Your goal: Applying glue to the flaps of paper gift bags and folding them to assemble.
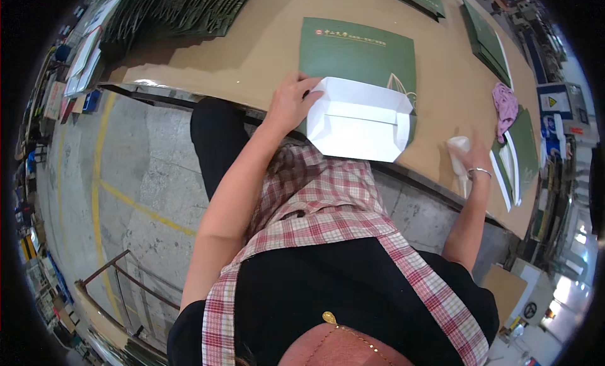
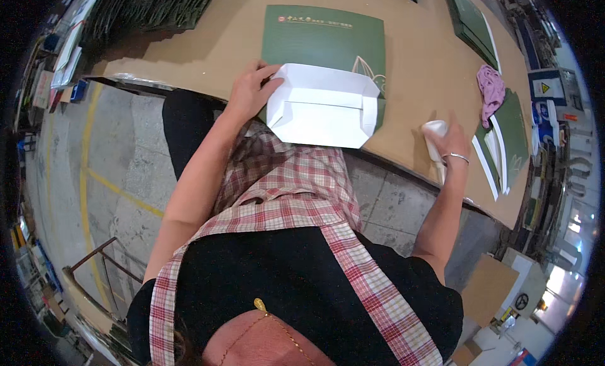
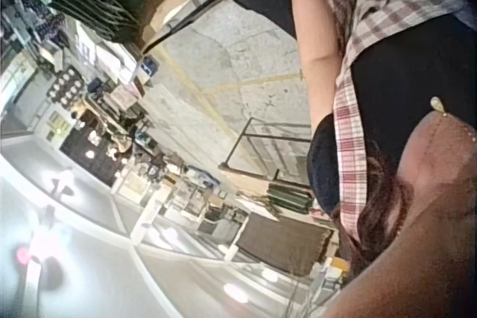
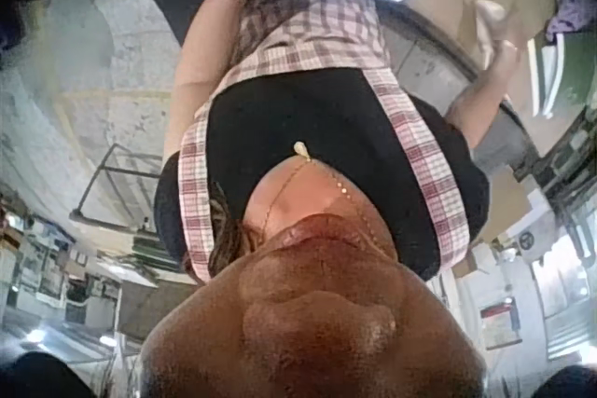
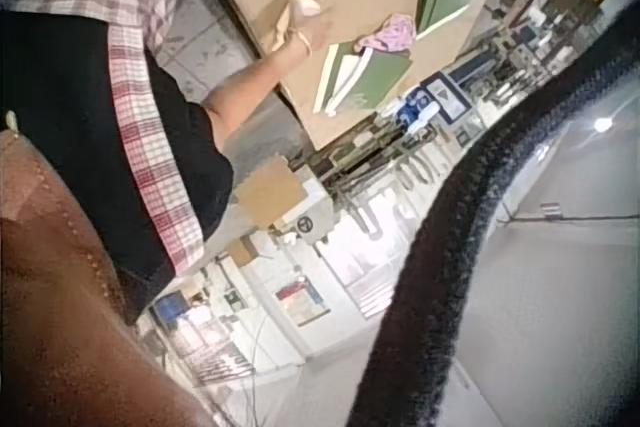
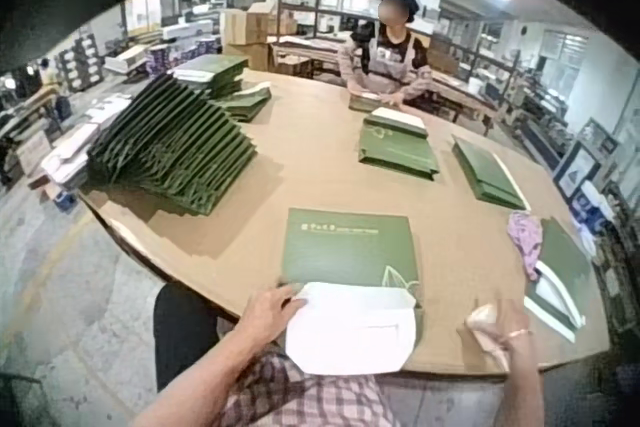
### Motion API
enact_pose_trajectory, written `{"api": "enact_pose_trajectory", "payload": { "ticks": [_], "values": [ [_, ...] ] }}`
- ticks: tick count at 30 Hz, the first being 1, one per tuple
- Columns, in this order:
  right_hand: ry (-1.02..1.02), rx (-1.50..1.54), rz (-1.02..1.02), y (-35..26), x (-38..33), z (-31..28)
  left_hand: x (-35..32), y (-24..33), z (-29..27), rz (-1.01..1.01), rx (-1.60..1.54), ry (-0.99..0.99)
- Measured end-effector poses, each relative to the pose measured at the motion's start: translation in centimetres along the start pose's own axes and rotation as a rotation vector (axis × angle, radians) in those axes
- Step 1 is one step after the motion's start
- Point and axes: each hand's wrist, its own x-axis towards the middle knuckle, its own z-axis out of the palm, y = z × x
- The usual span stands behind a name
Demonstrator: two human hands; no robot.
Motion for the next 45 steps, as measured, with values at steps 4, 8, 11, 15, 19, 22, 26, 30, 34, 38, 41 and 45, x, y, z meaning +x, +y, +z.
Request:
{"api": "enact_pose_trajectory", "payload": {
  "ticks": [4,8,11,15,19,22,26,30,34,38,41,45],
  "values": [
    [-0.153,0.149,-0.059,1.8,-0.7,1.9,-0.1,-0.1,-0.3,0.058,0.066,0.003],
    [-0.018,-0.008,-0.046,0.4,-1.3,1.5,-1.0,-0.8,0.4,-0.036,-0.119,0.093],
    [0.279,0.304,-0.140,-2.6,-2.8,-2.3,-1.0,-1.0,0.6,-0.052,-0.139,0.166],
    [0.379,1.110,-0.388,-10.0,-5.6,-5.3,-1.5,-0.7,-0.8,-0.023,-0.060,0.052],
    [0.385,1.016,-0.554,-16.7,-7.0,-1.4,-1.7,-0.3,-0.7,0.077,0.022,0.098],
    [0.452,1.072,-0.693,-20.5,-6.9,2.0,-1.9,-0.6,-0.3,0.066,0.069,0.099],
    [0.503,1.023,-0.837,-21.8,-6.4,3.9,-2.1,0.1,-0.2,0.057,0.099,0.143],
    [0.562,1.009,-0.860,-22.3,-6.4,3.8,-2.2,0.1,-0.7,-0.007,0.025,0.099],
    [0.551,0.932,-0.873,-22.5,-6.0,3.7,-2.3,-0.2,-0.6,0.011,0.082,0.094],
    [0.553,0.909,-0.869,-22.8,-5.6,3.9,-2.3,-0.2,-0.5,0.022,0.082,0.101],
    [0.549,0.901,-0.876,-22.8,-5.7,4.3,-2.2,-0.3,-0.4,0.012,0.084,0.084],
    [0.505,0.948,-0.901,-23.0,-6.2,4.0,-2.2,-0.3,-0.5,0.026,0.087,0.079]
  ]
}}
